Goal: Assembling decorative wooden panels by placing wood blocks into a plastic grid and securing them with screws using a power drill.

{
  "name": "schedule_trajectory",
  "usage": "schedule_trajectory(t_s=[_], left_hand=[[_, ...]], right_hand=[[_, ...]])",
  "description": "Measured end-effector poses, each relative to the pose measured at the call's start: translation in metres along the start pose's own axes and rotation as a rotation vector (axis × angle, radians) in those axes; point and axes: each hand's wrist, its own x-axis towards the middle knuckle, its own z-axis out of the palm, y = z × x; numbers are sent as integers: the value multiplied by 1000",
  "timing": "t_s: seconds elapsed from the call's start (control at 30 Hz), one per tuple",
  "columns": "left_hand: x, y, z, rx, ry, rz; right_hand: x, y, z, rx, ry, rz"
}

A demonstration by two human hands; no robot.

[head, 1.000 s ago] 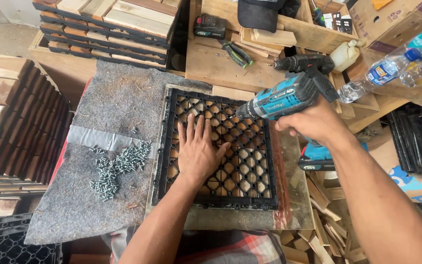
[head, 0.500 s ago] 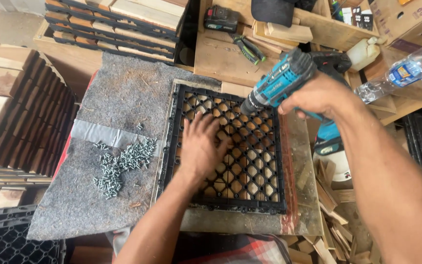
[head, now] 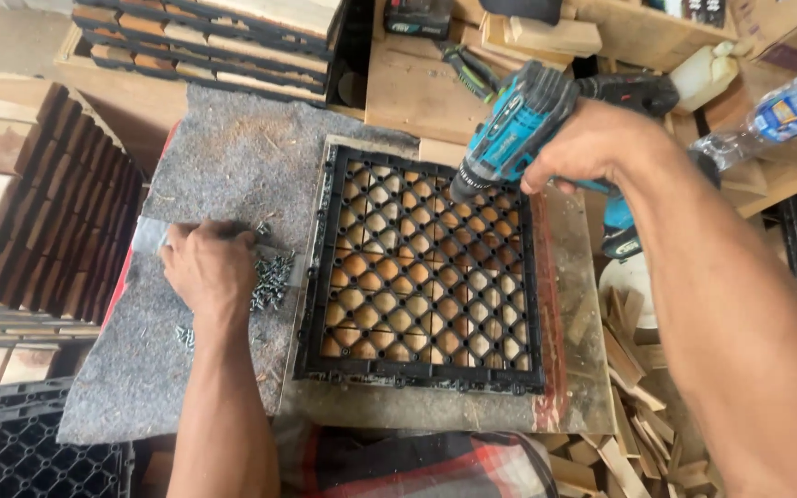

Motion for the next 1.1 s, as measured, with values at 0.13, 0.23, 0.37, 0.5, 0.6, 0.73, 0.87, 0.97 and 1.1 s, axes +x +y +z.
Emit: schedule_trajectory(t_s=[0.13, 0.23, 0.37, 0.5, 0.6, 0.73, 0.87, 0.97, 1.1], left_hand=[[6, -12, 19, -41, 140, 101], [4, -16, 22, -59, 221, 133], [-19, 11, -22, -312, 177, 204], [-32, 23, -29, -66, 87, 208], [-26, 26, -10, -59, 76, 164], [-22, 16, 20, -59, 190, 203], [-23, 22, 10, -333, 212, 224], [-31, 48, -22, -624, 69, 149], [-80, 96, -80, -951, -188, 103]], right_hand=[[-4, 8, 5, -52, -20, 14], [-40, -6, 12, -50, 25, 12], [-114, -37, 18, 40, 60, 78], [-109, -12, 35, 105, 98, 76], [-99, 22, 52, 179, 133, 111], [-98, 35, 59, 274, 231, 87], [-103, 38, 58, 372, 266, 94], [-121, 33, 50, 458, 297, 65], [-136, 44, 64, 475, 282, 19]])
